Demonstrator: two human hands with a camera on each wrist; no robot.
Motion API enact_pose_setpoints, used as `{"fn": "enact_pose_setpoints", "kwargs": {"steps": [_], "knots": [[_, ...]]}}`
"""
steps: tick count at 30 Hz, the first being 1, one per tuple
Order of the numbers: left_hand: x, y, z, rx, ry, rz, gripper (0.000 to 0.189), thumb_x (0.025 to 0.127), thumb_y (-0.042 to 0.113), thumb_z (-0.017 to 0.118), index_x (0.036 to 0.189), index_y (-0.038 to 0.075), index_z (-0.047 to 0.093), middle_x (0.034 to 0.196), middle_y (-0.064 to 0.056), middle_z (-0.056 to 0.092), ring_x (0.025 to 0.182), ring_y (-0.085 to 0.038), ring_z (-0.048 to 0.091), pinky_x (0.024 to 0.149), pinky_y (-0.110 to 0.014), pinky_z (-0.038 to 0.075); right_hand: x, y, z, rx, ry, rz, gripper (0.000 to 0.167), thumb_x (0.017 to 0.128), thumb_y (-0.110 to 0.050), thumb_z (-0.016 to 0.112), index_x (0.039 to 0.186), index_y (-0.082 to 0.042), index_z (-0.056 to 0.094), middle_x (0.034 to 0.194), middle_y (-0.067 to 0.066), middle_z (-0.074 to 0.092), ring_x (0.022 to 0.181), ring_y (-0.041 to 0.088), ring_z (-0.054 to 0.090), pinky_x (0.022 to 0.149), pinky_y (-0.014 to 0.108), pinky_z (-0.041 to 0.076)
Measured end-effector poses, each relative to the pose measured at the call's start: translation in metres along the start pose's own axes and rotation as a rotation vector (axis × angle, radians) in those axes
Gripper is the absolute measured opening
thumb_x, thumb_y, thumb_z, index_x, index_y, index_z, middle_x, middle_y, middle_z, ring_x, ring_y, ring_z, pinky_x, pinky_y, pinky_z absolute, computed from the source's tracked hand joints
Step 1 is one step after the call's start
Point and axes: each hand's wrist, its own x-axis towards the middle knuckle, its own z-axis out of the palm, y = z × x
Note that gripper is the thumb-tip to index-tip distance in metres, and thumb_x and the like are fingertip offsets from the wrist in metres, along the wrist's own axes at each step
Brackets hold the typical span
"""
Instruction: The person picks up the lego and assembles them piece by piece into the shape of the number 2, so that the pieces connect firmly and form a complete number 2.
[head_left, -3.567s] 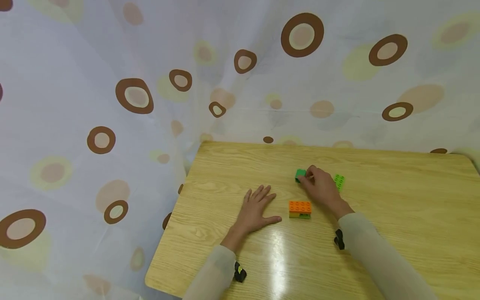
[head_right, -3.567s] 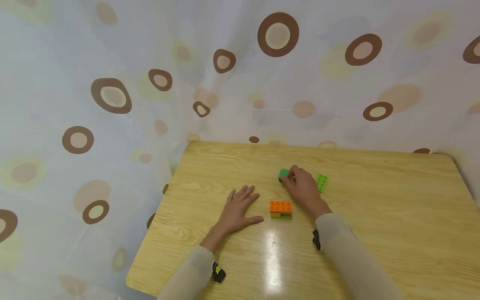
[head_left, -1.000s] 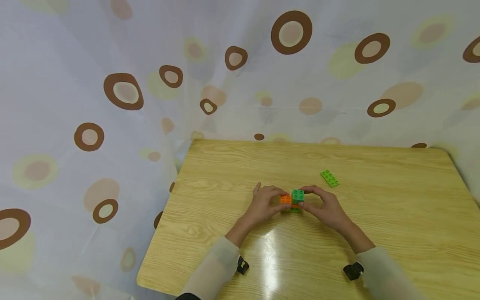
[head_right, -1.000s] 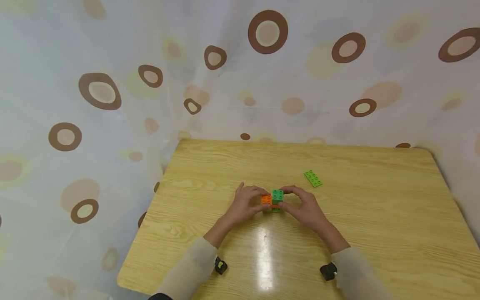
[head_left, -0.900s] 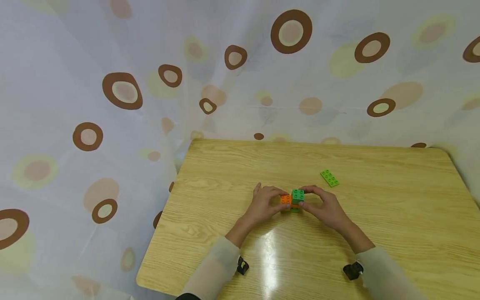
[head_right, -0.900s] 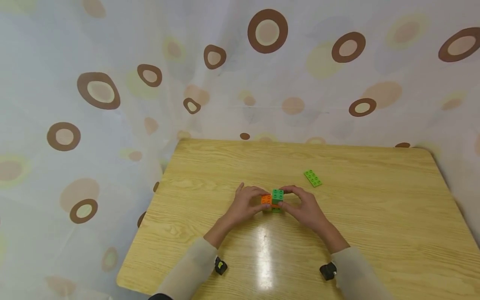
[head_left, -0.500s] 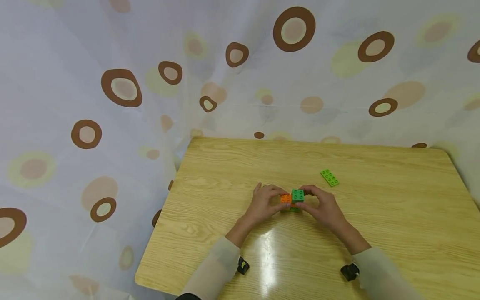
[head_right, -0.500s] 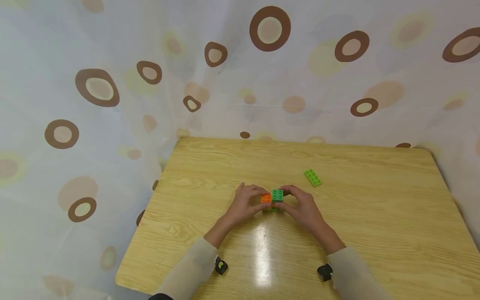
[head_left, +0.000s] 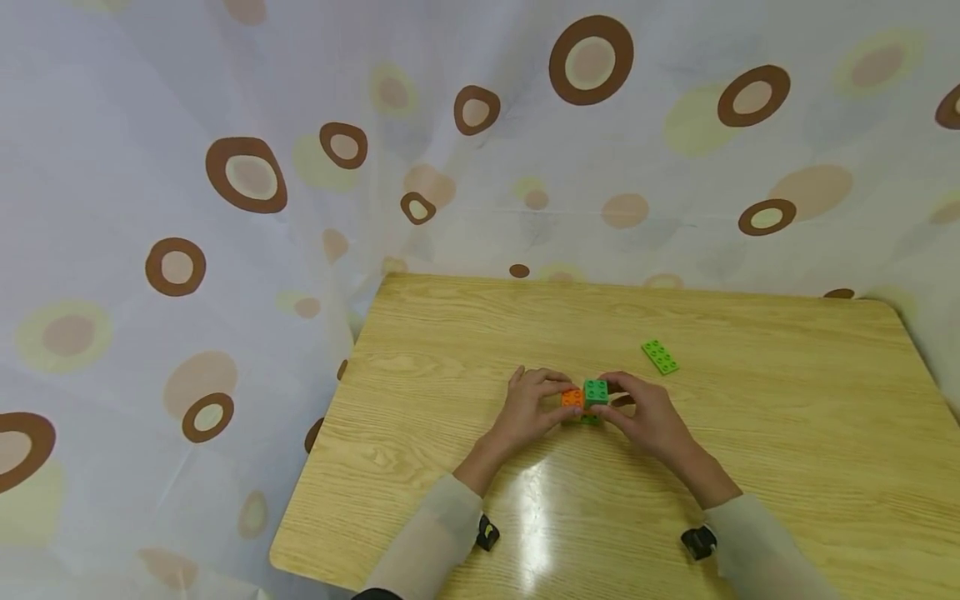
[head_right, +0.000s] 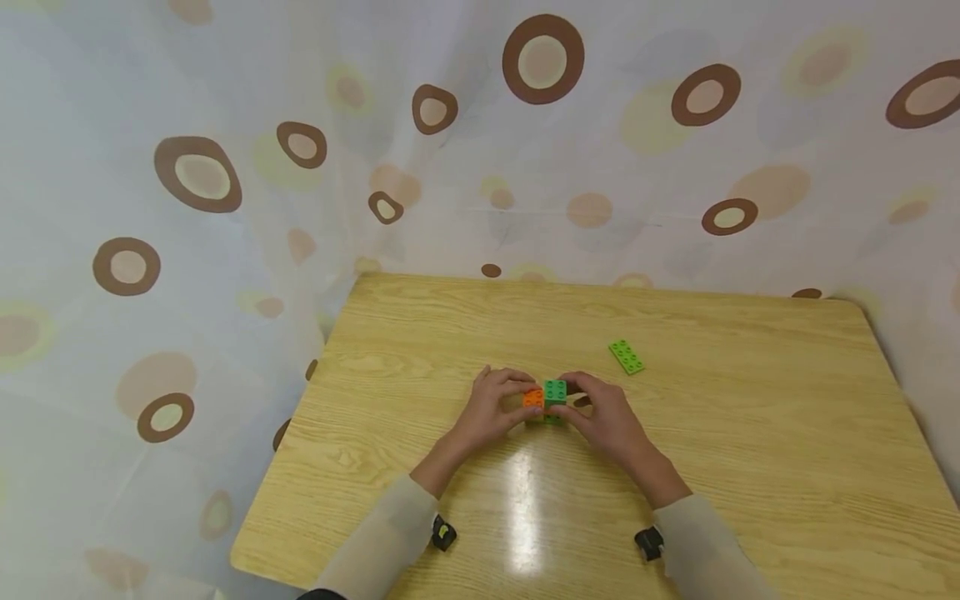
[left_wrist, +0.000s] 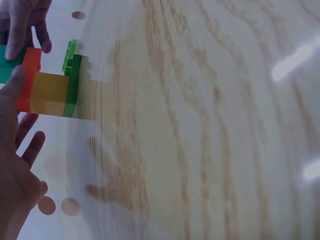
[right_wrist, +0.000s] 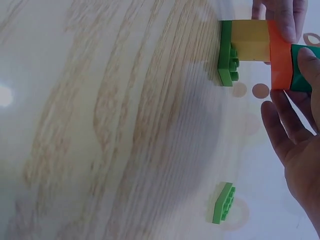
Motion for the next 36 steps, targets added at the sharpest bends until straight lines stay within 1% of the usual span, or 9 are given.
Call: {"fn": "enact_pose_setpoints", "kwargs": {"steps": [6, 10, 15, 21, 26, 30, 36], "knots": [[-0.0003, -0.0001, 0.0026, 0.015, 0.015, 0.017, 0.04, 0.094, 0.043, 0.08, 0.126, 0.018, 0.079, 0.134, 0.004, 0.069, 0.13, -0.018, 0.058, 0.122, -0.066, 0.026, 0.001, -0.0015, -0.0022, -0.093, -0.021, -0.03, 0.042, 0.09, -0.01, 0.086, 0.127, -0.004, 0.068, 0.119, 0.011, 0.074, 0.105, 0.029, 0.072, 0.082, 0.048, 0.063], [-0.0009, -0.0018, -0.0015, 0.013, 0.024, 0.018, 0.04, 0.093, 0.041, 0.081, 0.126, 0.016, 0.079, 0.133, 0.002, 0.07, 0.13, -0.02, 0.058, 0.122, -0.067, 0.026, 0.0065, -0.0055, -0.0024, -0.134, -0.047, -0.047, 0.041, 0.09, -0.014, 0.086, 0.127, -0.005, 0.069, 0.121, 0.013, 0.074, 0.104, 0.029, 0.073, 0.081, 0.047, 0.063], [0.0003, -0.0009, -0.0005, -0.002, 0.023, 0.035, 0.04, 0.094, 0.04, 0.081, 0.126, 0.015, 0.078, 0.133, 0.001, 0.069, 0.131, -0.022, 0.058, 0.122, -0.067, 0.025, 0.0056, -0.0061, -0.0034, -0.17, -0.026, -0.059, 0.041, 0.089, -0.014, 0.087, 0.125, -0.005, 0.07, 0.118, 0.013, 0.074, 0.099, 0.028, 0.073, 0.078, 0.047, 0.063], [0.0023, -0.001, 0.0046, -0.025, 0.009, 0.014, 0.04, 0.094, 0.041, 0.08, 0.126, 0.017, 0.078, 0.133, 0.003, 0.069, 0.131, -0.019, 0.058, 0.124, -0.065, 0.024, 0.0029, -0.0042, -0.0052, -0.165, -0.032, -0.045, 0.04, 0.09, -0.014, 0.086, 0.126, -0.004, 0.069, 0.119, 0.013, 0.074, 0.1, 0.03, 0.073, 0.079, 0.048, 0.063], [0.0013, -0.0049, 0.0022, -0.06, 0.013, 0.007, 0.039, 0.094, 0.039, 0.082, 0.125, 0.016, 0.078, 0.133, 0.002, 0.069, 0.13, -0.02, 0.058, 0.124, -0.065, 0.023, 0.0058, -0.0051, -0.0019, -0.157, -0.021, -0.051, 0.042, 0.088, -0.013, 0.088, 0.125, -0.005, 0.07, 0.117, 0.012, 0.075, 0.1, 0.029, 0.074, 0.079, 0.048, 0.063], [0.0012, -0.0059, 0.0012, -0.07, 0.024, 0.017, 0.039, 0.093, 0.038, 0.082, 0.125, 0.015, 0.078, 0.133, 0.002, 0.069, 0.129, -0.02, 0.057, 0.124, -0.064, 0.026, 0.0073, -0.0041, -0.0008, -0.149, -0.01, -0.053, 0.043, 0.086, -0.012, 0.089, 0.124, -0.004, 0.07, 0.115, 0.011, 0.076, 0.098, 0.027, 0.074, 0.079, 0.047, 0.063], [0.0012, -0.0036, 0.0042, -0.063, 0.007, 0.015, 0.04, 0.095, 0.04, 0.08, 0.126, 0.016, 0.078, 0.134, 0.003, 0.068, 0.129, -0.018, 0.057, 0.123, -0.059, 0.03, 0.0011, 0.0031, 0.0022, -0.15, 0.016, -0.038, 0.046, 0.085, -0.011, 0.09, 0.125, -0.003, 0.069, 0.113, 0.011, 0.076, 0.096, 0.029, 0.073, 0.078, 0.047, 0.063]]}}
